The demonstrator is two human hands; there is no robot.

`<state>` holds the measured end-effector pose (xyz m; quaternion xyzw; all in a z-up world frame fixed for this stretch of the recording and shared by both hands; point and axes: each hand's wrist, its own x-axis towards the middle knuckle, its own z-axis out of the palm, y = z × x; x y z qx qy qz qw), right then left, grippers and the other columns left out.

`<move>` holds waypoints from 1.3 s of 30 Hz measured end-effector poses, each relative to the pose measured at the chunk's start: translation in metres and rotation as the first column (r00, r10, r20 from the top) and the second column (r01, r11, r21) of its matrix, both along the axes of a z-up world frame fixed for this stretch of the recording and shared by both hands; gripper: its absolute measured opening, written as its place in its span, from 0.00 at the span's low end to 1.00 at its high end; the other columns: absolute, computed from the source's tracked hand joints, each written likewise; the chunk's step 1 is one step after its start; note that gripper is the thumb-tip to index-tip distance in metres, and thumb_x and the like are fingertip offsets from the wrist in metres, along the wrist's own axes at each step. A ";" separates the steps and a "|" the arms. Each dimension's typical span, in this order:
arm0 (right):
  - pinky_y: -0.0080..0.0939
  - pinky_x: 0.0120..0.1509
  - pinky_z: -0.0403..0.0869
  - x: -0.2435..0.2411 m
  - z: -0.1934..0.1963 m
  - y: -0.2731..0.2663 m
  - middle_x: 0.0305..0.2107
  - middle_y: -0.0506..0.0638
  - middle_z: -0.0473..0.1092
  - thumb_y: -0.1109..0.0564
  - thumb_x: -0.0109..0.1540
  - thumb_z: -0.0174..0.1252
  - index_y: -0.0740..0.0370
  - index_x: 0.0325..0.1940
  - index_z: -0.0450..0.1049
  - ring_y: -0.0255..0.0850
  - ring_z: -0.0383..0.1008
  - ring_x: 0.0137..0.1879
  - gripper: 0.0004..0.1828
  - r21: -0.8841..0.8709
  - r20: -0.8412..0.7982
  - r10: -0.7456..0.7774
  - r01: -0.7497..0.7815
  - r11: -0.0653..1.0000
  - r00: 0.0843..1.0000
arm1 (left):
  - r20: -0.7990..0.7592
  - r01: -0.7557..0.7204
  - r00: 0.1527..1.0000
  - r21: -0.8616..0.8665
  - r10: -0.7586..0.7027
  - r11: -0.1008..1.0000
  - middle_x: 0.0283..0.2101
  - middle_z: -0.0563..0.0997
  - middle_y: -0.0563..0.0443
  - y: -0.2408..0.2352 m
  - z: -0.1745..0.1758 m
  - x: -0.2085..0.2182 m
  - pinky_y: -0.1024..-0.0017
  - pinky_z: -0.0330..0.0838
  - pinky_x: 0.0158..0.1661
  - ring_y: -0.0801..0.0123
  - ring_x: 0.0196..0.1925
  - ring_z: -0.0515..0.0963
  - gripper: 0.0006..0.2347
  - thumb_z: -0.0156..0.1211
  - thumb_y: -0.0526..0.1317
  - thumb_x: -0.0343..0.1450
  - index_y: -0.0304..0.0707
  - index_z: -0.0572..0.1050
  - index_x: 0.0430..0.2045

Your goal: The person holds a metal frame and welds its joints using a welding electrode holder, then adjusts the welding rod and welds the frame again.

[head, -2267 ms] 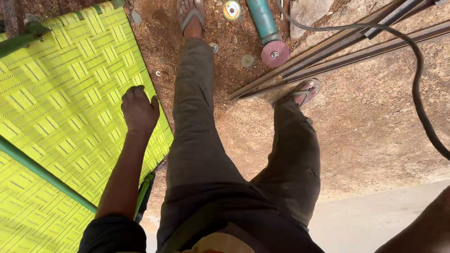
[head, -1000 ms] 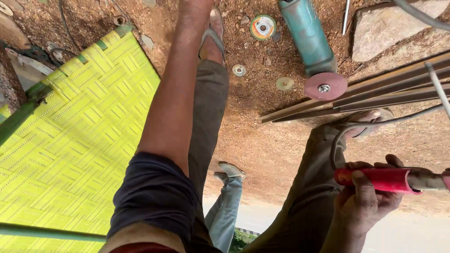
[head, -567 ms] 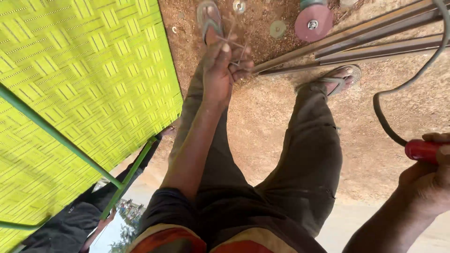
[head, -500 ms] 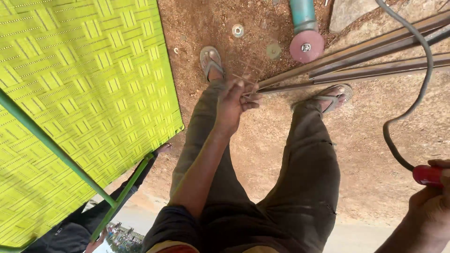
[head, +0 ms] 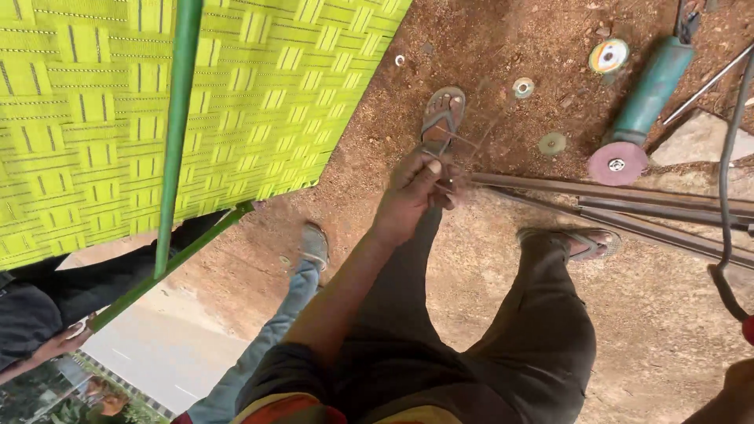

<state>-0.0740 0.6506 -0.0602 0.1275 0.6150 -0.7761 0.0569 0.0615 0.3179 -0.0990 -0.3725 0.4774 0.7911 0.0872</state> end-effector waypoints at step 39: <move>0.50 0.54 0.83 -0.015 0.093 -0.158 0.48 0.58 0.68 0.73 0.70 0.64 0.70 0.61 0.65 0.50 0.79 0.45 0.18 0.192 0.003 0.220 -0.217 0.957 0.975 | -0.507 -0.360 0.784 0.097 0.357 0.928 0.42 0.85 0.38 -0.012 -0.127 -0.265 0.62 0.85 0.46 0.57 0.46 0.88 0.12 0.58 0.43 0.81 0.29 0.75 0.47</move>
